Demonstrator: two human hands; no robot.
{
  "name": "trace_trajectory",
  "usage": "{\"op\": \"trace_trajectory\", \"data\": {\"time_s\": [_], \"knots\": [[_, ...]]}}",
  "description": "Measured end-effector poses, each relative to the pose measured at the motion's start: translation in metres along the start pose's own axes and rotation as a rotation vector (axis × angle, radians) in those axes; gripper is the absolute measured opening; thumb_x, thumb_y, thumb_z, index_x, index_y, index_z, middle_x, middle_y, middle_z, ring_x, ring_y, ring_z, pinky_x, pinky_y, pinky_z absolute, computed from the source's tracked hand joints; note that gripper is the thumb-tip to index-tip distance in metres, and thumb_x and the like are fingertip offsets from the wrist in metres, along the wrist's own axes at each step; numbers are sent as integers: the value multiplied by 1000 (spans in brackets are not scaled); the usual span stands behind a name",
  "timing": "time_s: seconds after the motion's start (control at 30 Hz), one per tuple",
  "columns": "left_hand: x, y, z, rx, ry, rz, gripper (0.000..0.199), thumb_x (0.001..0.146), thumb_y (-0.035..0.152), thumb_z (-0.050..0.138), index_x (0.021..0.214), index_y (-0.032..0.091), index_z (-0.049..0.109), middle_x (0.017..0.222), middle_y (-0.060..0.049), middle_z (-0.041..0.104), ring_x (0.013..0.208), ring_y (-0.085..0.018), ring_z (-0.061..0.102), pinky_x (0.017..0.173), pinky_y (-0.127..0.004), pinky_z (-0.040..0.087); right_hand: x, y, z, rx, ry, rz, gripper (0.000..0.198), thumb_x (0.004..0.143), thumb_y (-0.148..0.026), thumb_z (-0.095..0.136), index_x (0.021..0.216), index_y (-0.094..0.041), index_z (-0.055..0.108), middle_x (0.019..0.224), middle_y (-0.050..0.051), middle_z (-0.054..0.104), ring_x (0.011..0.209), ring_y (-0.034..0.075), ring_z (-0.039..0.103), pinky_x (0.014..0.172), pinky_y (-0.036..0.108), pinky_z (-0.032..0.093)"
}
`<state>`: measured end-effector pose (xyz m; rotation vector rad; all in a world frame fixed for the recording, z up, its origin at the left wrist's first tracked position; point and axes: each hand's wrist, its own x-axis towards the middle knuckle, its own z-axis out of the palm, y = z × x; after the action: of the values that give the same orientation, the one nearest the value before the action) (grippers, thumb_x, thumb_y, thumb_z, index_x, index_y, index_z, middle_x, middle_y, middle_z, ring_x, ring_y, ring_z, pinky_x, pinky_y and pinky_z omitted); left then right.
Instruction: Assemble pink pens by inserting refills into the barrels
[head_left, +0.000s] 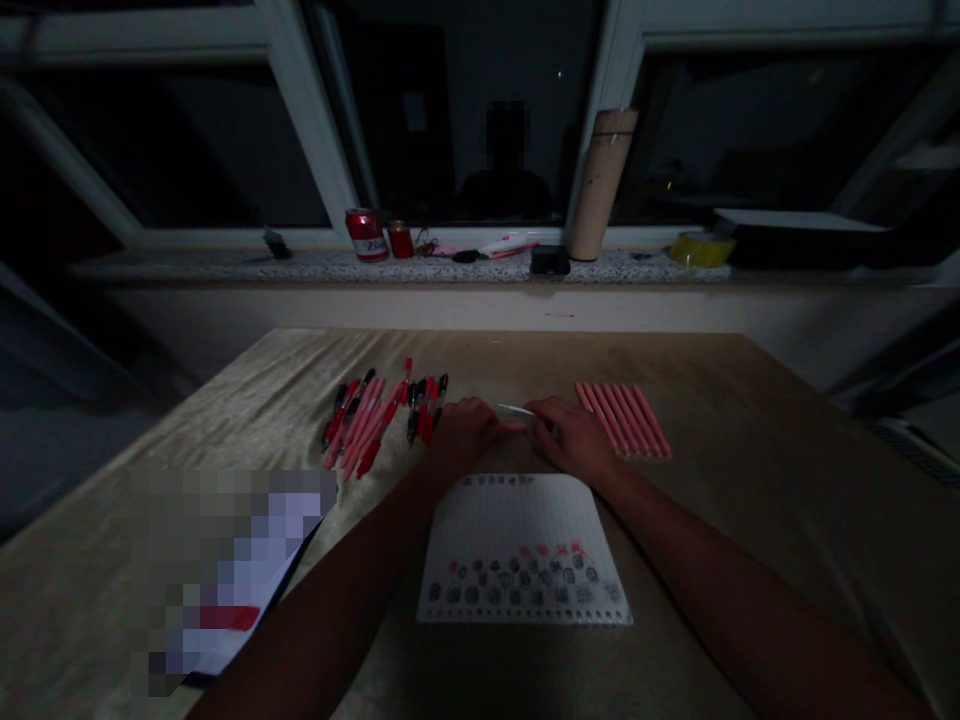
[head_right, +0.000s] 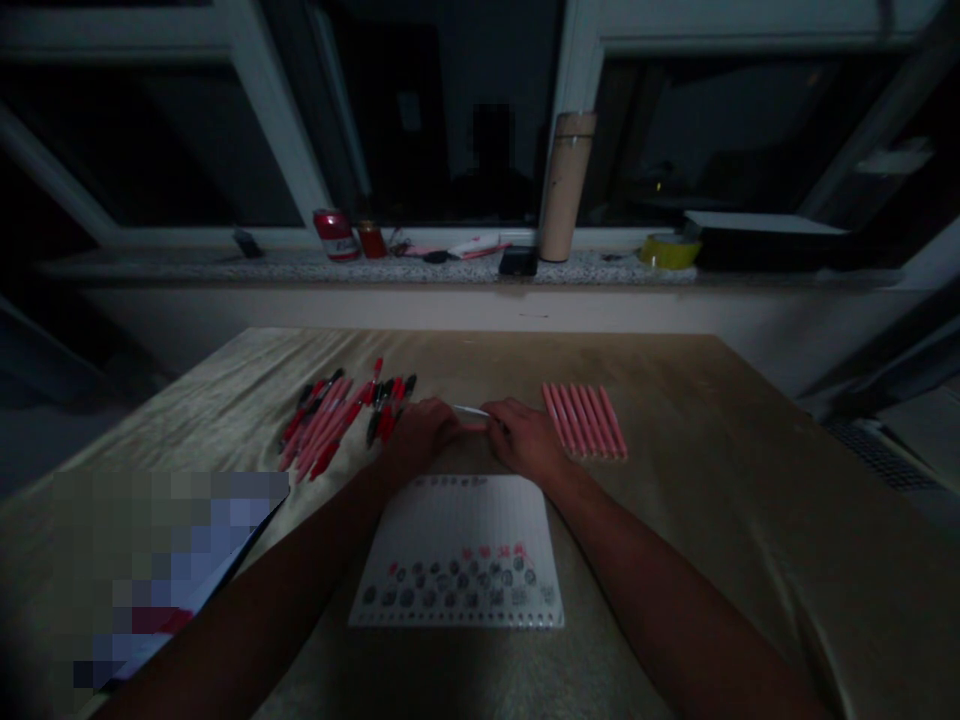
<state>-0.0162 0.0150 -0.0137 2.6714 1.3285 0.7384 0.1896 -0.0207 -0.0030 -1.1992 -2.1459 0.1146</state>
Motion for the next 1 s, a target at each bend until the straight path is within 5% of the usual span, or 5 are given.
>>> {"op": "trace_trajectory", "data": {"time_s": [0.43, 0.67, 1.0], "knots": [[-1, -4, -2, 133, 78, 6, 25, 87, 39, 47, 96, 18, 58, 97, -7, 60, 94, -22, 53, 84, -38, 36, 1, 2, 0, -91, -154, 36, 34, 86, -19, 42, 114, -20, 60, 98, 6, 65, 86, 17, 61, 77, 26, 44], [-1, 6, -10, 93, 67, 97, 16, 82, 31, 52, 82, 16, 58, 84, -5, 59, 83, -20, 54, 76, -34, 39, 1, 1, 1, -112, -233, 47, 36, 85, -20, 43, 116, -22, 60, 100, 6, 66, 90, 17, 60, 80, 26, 43], [-3, 1, -8, 119, -16, 31, 9, 78, 23, 49, 76, 17, 55, 78, -6, 57, 77, -19, 53, 70, -31, 42, 2, 2, 0, -190, -190, 82, 32, 82, -18, 45, 107, -20, 64, 95, 7, 66, 90, 18, 59, 79, 28, 43]]}}
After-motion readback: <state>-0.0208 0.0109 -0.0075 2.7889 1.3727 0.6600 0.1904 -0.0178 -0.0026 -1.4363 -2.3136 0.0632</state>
